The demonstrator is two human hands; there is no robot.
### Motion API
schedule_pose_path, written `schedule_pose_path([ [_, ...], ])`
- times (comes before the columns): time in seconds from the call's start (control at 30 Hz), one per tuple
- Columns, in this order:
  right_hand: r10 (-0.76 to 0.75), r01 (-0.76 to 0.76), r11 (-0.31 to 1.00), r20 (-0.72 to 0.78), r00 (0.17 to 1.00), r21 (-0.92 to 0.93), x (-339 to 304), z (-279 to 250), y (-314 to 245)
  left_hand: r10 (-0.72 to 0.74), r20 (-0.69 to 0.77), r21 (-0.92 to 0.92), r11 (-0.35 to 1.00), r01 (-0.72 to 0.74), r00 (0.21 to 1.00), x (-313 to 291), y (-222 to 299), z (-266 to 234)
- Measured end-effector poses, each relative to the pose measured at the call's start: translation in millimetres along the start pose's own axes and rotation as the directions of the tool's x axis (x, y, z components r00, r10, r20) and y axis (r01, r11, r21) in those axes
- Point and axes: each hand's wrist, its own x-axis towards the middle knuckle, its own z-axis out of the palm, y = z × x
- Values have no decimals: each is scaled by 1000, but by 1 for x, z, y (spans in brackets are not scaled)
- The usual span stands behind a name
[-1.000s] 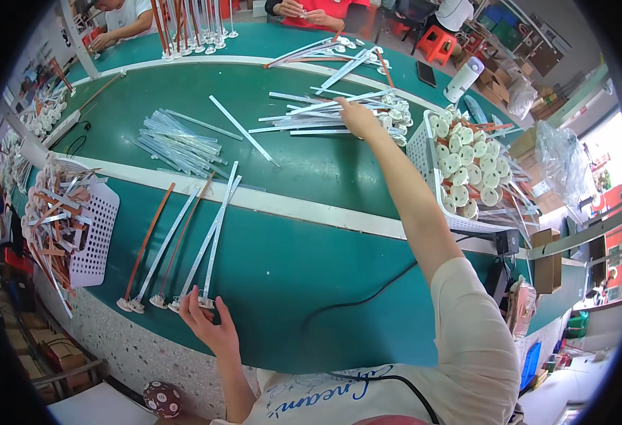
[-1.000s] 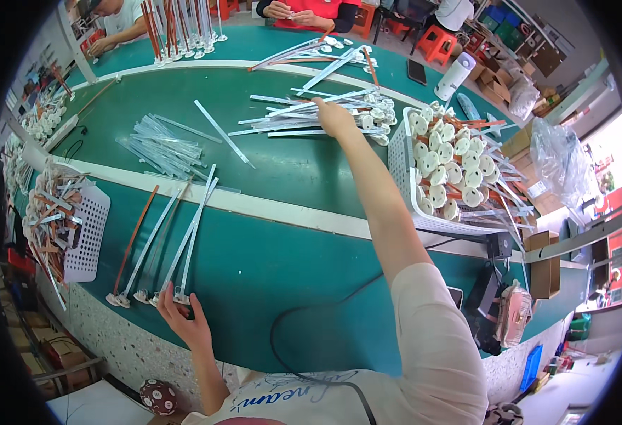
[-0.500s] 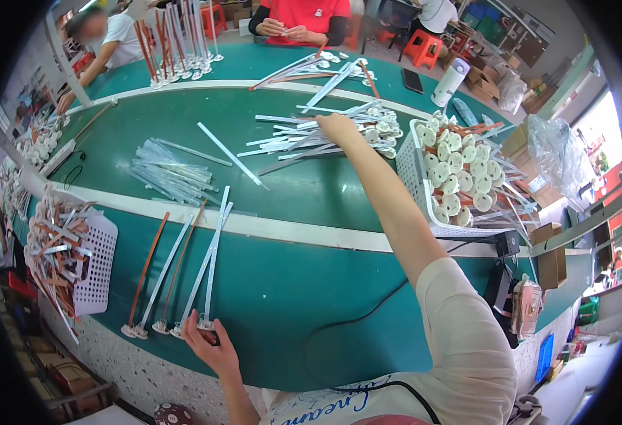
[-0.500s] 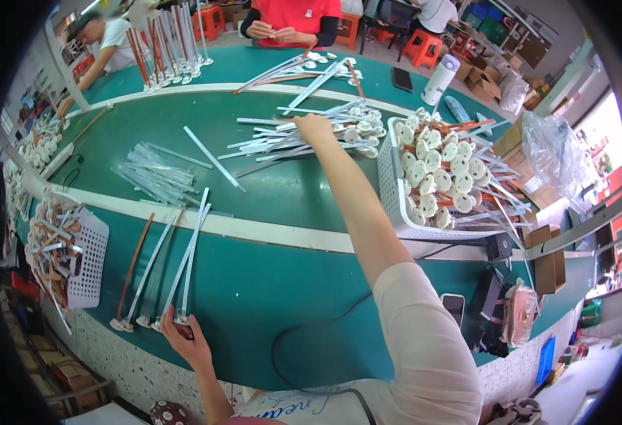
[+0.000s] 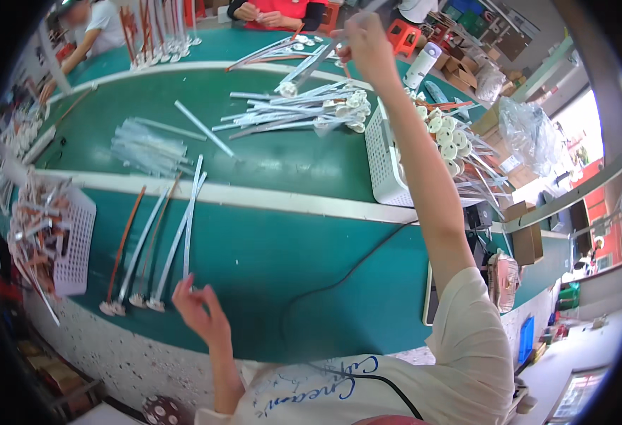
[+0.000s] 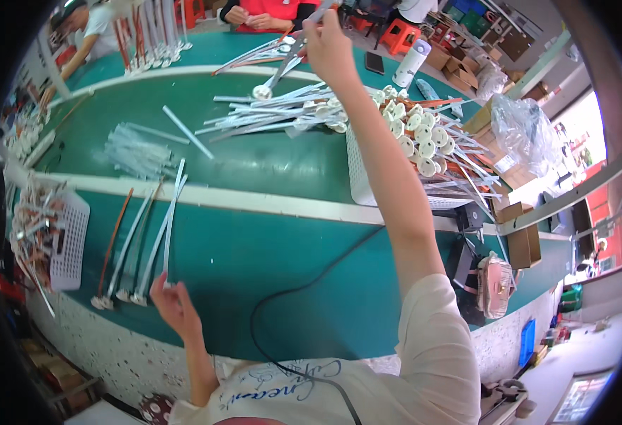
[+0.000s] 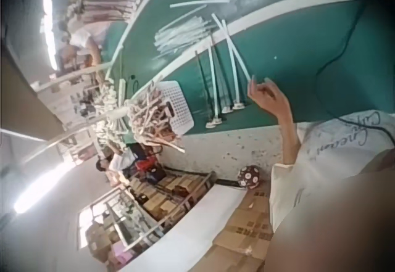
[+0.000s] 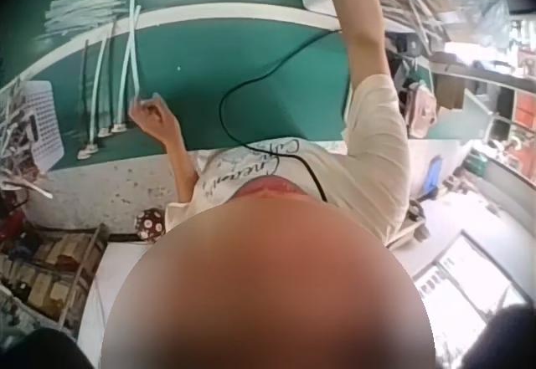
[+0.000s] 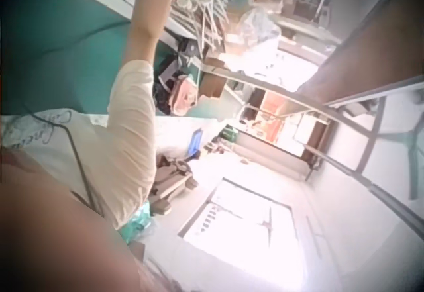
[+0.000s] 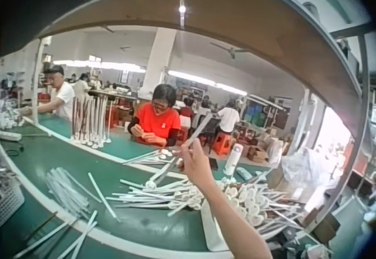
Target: Assembling LED light strips by fitting them into plastic bases and tucking wires.
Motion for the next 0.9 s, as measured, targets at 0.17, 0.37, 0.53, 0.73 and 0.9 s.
schedule_pose_path([
  [0.17,49,-141,927,261,964,347,-102,-18,-59,1,264,-69,997,18,965,0,50,31],
  [0.37,163,-325,895,453,876,307,-217,-12,-58,-15,462,-38,999,37,887,-20,49,37],
  [0.53,261,-388,877,396,880,284,-267,-11,-46,66,634,86,984,-155,771,-33,45,46],
  [0.73,367,-475,880,603,708,21,-301,17,-30,106,659,86,973,-215,744,-41,44,58],
  [0.9,416,-580,798,546,727,165,-310,7,-26,132,634,116,958,-262,762,-42,44,58],
])
